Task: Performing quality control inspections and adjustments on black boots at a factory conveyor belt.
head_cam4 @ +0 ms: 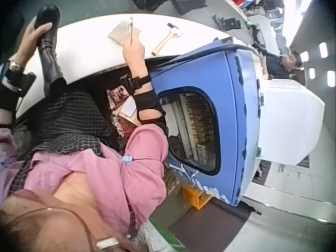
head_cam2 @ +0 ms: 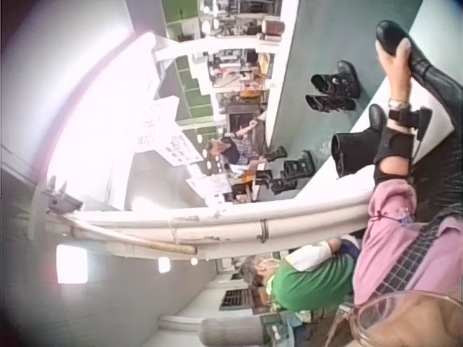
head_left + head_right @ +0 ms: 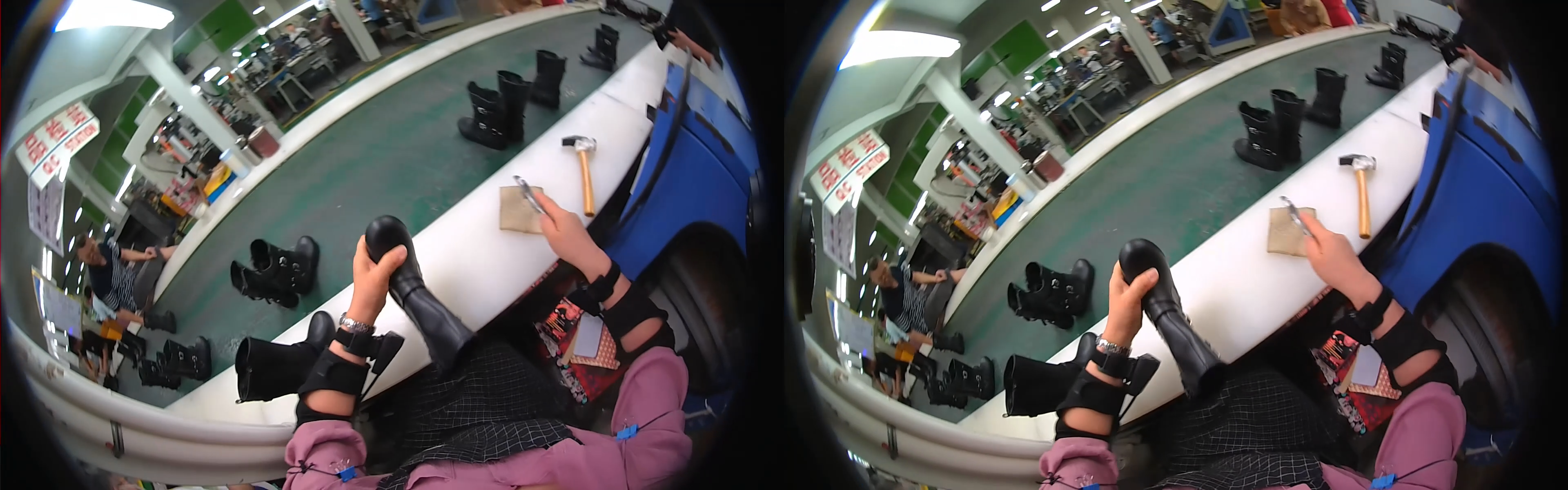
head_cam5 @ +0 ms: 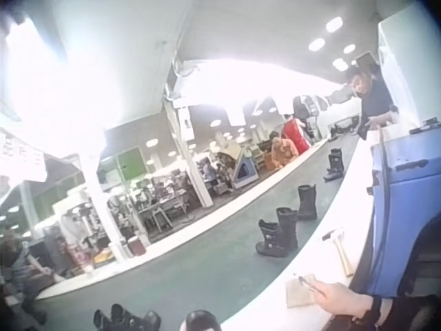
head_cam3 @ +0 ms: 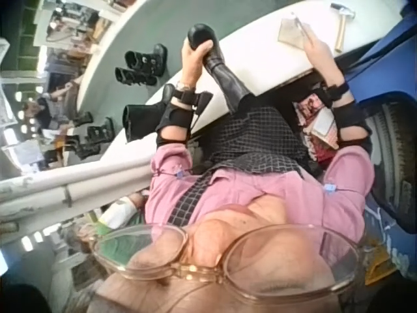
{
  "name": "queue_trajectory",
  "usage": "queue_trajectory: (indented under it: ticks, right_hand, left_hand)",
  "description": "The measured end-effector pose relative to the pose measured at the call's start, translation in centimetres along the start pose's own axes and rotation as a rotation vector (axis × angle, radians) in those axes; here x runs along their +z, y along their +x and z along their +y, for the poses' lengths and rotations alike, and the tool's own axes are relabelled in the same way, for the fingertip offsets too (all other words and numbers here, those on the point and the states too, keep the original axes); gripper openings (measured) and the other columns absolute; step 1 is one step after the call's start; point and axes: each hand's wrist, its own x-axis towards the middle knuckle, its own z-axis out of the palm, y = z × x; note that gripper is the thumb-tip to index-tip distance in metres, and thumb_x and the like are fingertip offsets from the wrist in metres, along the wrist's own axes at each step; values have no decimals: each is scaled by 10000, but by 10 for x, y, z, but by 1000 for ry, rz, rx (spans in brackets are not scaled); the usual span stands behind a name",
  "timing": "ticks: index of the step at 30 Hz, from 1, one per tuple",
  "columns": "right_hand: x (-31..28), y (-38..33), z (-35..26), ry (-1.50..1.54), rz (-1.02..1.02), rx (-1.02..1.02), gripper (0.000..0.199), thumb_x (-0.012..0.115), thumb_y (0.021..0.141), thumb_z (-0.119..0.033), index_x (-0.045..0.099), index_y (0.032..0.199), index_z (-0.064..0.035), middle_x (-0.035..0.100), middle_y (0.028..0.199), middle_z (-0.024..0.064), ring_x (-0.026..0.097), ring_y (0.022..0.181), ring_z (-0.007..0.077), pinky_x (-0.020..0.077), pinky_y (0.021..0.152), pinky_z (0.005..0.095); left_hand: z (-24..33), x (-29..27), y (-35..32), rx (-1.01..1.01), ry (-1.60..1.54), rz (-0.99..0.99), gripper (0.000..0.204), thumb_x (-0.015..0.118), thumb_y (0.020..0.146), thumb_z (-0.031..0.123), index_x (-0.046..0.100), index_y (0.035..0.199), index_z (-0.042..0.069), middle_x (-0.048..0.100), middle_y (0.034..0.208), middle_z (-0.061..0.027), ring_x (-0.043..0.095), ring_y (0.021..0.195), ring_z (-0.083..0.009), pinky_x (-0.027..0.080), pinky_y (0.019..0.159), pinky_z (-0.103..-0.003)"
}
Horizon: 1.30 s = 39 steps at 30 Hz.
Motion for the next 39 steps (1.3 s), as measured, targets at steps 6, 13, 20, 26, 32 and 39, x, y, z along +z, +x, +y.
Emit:
queue_trajectory:
  ticks: [6,13,20,26,32,39]
  right_hand:
    - [-1,-4,9,-446,-31,-159,397,547,750,-65,578,1145,-38,598,942,201,541,863,397,439,751,438]
    - [36,-6,-74,-170,-136,-426,740,726,668,-163,421,1322,-2,474,1285,194,446,1179,374,366,1005,403]
    - [155,13,-167,423,-334,-539,1018,796,668,-262,179,1445,-35,291,1418,245,313,1329,377,313,1075,399]
    - [183,20,-216,339,-38,-425,709,788,638,-282,495,1218,3,622,1054,178,651,914,298,527,779,342]
    - [156,15,-224,102,132,-449,590,762,609,-320,603,1054,33,666,780,151,671,659,271,538,611,317]
    - [98,6,-220,-72,138,-301,507,740,598,-331,636,937,33,645,679,144,651,594,274,516,554,327]
  left_hand:
    - [-42,-56,24,-260,-782,262,285,639,843,164,552,1065,8,616,965,-105,619,907,-218,526,793,-352]
    - [-75,-78,26,-434,-1237,199,407,487,934,382,564,1157,50,624,1146,-115,598,1060,-301,472,936,-504]
    - [-69,-59,13,-500,-1103,131,513,310,987,448,504,1244,49,583,1210,-149,576,1103,-308,454,962,-514]
    - [-68,-61,-1,-316,-1172,223,395,409,977,371,581,1100,38,650,1040,-113,656,931,-258,554,848,-391]
    - [-59,-43,-16,-443,-1233,92,450,380,981,421,545,1151,39,634,1079,-106,653,928,-234,586,756,-348]
    - [-46,-36,-28,-830,-446,-511,760,193,947,596,579,986,-57,660,821,-232,679,663,-285,585,643,-358]
